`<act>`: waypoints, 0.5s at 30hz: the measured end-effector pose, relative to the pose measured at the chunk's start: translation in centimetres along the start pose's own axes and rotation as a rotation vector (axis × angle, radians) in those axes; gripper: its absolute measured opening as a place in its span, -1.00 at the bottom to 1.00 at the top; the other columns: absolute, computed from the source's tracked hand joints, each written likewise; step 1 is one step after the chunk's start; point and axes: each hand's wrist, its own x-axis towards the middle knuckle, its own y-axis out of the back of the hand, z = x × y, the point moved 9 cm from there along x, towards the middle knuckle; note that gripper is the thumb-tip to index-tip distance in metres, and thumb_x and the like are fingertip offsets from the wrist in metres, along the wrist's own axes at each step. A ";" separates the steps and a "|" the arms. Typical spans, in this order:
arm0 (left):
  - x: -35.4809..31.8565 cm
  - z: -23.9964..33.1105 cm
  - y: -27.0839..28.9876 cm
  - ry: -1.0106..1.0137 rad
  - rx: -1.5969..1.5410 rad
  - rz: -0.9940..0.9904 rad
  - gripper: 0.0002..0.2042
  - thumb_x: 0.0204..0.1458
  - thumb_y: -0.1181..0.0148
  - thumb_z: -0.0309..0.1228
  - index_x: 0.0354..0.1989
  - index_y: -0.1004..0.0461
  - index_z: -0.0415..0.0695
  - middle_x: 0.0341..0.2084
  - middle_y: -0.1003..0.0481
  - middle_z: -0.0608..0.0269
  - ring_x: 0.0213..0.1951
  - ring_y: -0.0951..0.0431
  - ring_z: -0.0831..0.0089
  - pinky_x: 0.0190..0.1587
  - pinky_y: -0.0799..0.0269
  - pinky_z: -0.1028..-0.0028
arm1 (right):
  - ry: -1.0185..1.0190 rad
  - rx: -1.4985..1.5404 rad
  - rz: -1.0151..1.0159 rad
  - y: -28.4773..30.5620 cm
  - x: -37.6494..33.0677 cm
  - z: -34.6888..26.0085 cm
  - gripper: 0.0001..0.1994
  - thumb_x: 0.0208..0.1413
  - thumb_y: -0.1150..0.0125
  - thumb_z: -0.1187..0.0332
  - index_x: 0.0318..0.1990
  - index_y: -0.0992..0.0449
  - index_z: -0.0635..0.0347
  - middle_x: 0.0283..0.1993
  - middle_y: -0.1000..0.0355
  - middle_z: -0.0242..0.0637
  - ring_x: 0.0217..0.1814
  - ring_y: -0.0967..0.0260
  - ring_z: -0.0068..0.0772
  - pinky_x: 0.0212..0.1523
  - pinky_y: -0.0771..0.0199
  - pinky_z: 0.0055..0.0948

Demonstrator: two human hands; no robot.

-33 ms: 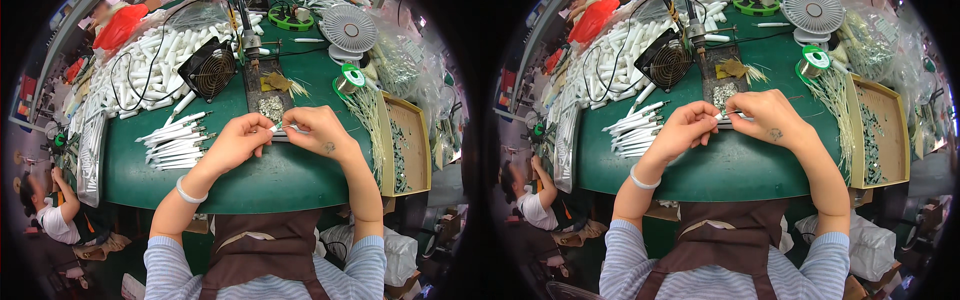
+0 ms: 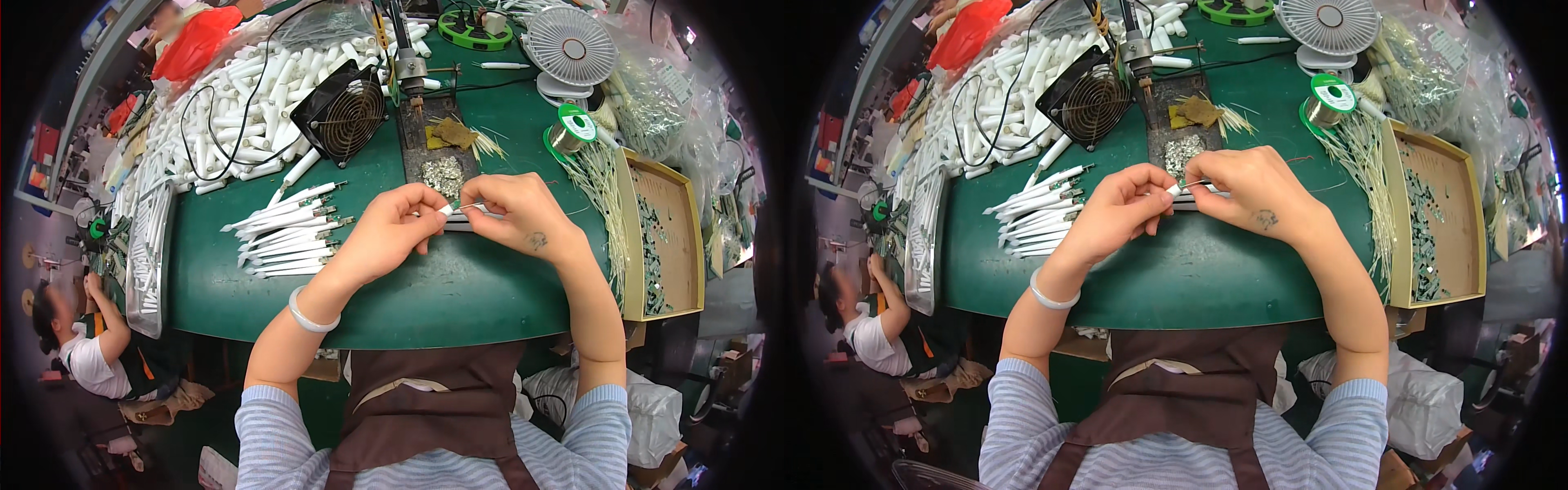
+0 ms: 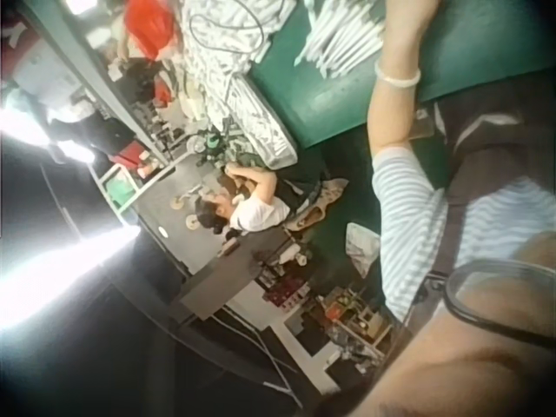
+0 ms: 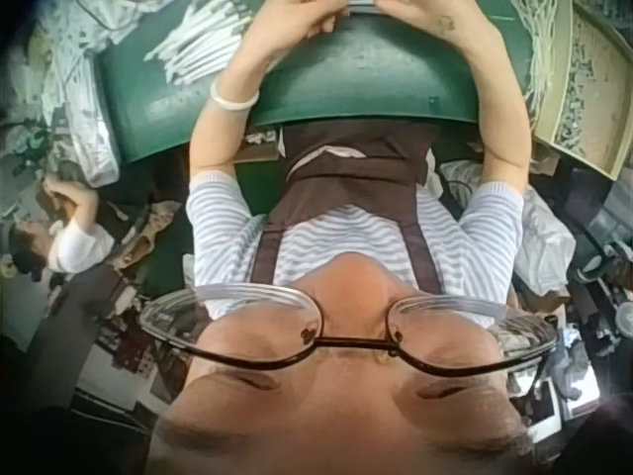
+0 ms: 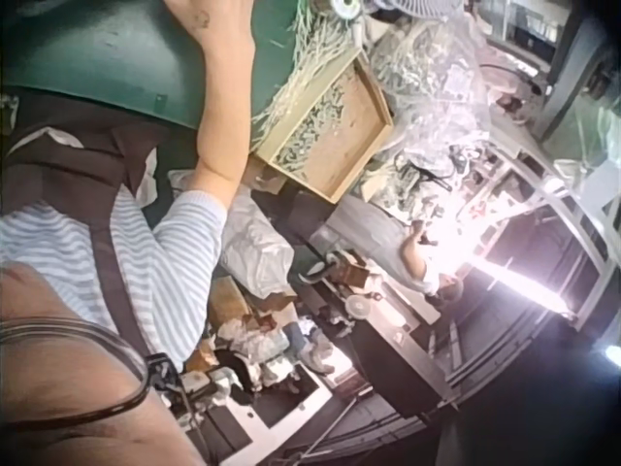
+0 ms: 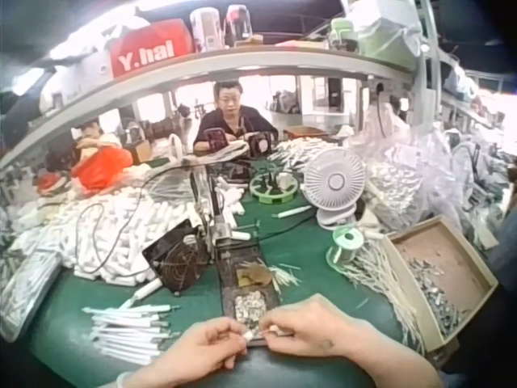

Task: Assembling electronic components by soldering wires and attaching protective tubes.

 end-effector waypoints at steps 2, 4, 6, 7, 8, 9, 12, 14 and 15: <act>0.2 0.0 0.0 -0.045 0.057 0.030 -0.84 0.21 -0.15 -0.43 -0.11 -0.45 -0.22 -0.42 -0.51 0.34 -0.51 -0.43 0.71 -0.54 -0.28 0.70 | -0.030 -0.001 -0.037 -0.2 0.0 0.1 -0.88 -0.07 -0.29 0.45 -0.33 -0.53 0.16 -0.58 -0.36 -0.36 -0.62 -0.24 -0.48 -0.56 -0.25 -0.46; 0.4 0.2 0.4 -0.137 0.195 0.097 -0.82 0.17 -0.18 -0.47 -0.09 -0.45 -0.24 -0.41 -0.51 0.36 -0.48 -0.43 0.71 -0.45 -0.36 0.66 | -0.097 0.002 -0.066 -0.5 -0.1 0.5 -0.87 -0.05 -0.27 0.43 -0.30 -0.51 0.16 -0.61 -0.30 -0.34 -0.62 -0.22 -0.45 -0.55 -0.25 -0.43; 0.4 0.4 0.4 -0.155 0.274 0.098 -0.81 0.17 -0.18 -0.48 -0.07 -0.45 -0.25 -0.40 -0.51 0.37 -0.47 -0.43 0.70 -0.42 -0.38 0.65 | -0.129 0.011 -0.079 -0.9 -0.1 0.7 -0.86 -0.03 -0.25 0.42 -0.29 -0.50 0.16 -0.63 -0.27 -0.34 -0.63 -0.20 -0.43 -0.55 -0.23 -0.42; 0.3 0.6 0.4 -0.175 0.354 0.101 -0.79 0.16 -0.18 -0.49 -0.06 -0.45 -0.26 -0.40 -0.51 0.37 -0.46 -0.43 0.70 -0.39 -0.41 0.63 | -0.160 0.021 -0.093 -1.1 -0.2 0.9 -0.86 -0.02 -0.24 0.42 -0.27 -0.49 0.17 -0.64 -0.23 -0.33 -0.64 -0.18 -0.41 -0.55 -0.21 -0.40; 0.3 0.5 0.4 -0.174 0.354 0.101 -0.79 0.16 -0.18 -0.49 -0.06 -0.45 -0.26 -0.40 -0.51 0.37 -0.46 -0.43 0.70 -0.39 -0.41 0.63 | -0.160 0.022 -0.093 -1.2 -0.2 0.9 -0.86 -0.02 -0.24 0.42 -0.27 -0.49 0.17 -0.64 -0.23 -0.33 -0.64 -0.18 -0.41 -0.55 -0.21 -0.40; 0.3 0.7 0.3 -0.195 0.388 0.108 -0.79 0.15 -0.18 -0.50 -0.06 -0.45 -0.27 -0.40 -0.51 0.38 -0.46 -0.43 0.70 -0.39 -0.41 0.63 | -0.180 0.026 -0.095 -1.4 -0.2 1.1 -0.85 -0.02 -0.24 0.42 -0.27 -0.48 0.18 -0.65 -0.21 -0.32 -0.64 -0.15 -0.41 -0.55 -0.19 -0.40; 0.3 0.7 0.1 -0.236 0.381 0.123 -0.80 0.15 -0.17 -0.50 -0.07 -0.45 -0.25 -0.40 -0.51 0.39 -0.47 -0.43 0.70 -0.42 -0.39 0.64 | -0.238 0.059 -0.095 -1.7 -0.2 1.3 -0.86 0.00 -0.23 0.42 -0.27 -0.46 0.20 -0.66 -0.16 -0.34 -0.64 -0.09 -0.45 -0.55 -0.16 -0.40; 0.3 0.9 -0.1 -0.256 0.341 0.134 -0.82 0.15 -0.16 -0.49 -0.10 -0.46 -0.24 -0.41 -0.51 0.39 -0.47 -0.43 0.70 -0.44 -0.36 0.64 | -0.276 0.089 -0.093 -1.9 -0.2 1.4 -0.86 0.03 -0.22 0.41 -0.28 -0.45 0.22 -0.66 -0.14 -0.37 -0.63 -0.07 -0.49 -0.55 -0.14 -0.42; 0.4 0.6 -0.1 -0.177 0.230 0.136 -0.85 0.15 -0.16 -0.48 -0.13 -0.45 -0.22 -0.42 -0.50 0.39 -0.49 -0.43 0.70 -0.48 -0.32 0.66 | -0.322 0.132 -0.088 -2.0 -0.4 1.8 -0.87 0.05 -0.21 0.42 -0.27 -0.45 0.23 -0.66 -0.12 -0.40 -0.62 -0.04 -0.54 -0.55 -0.12 -0.44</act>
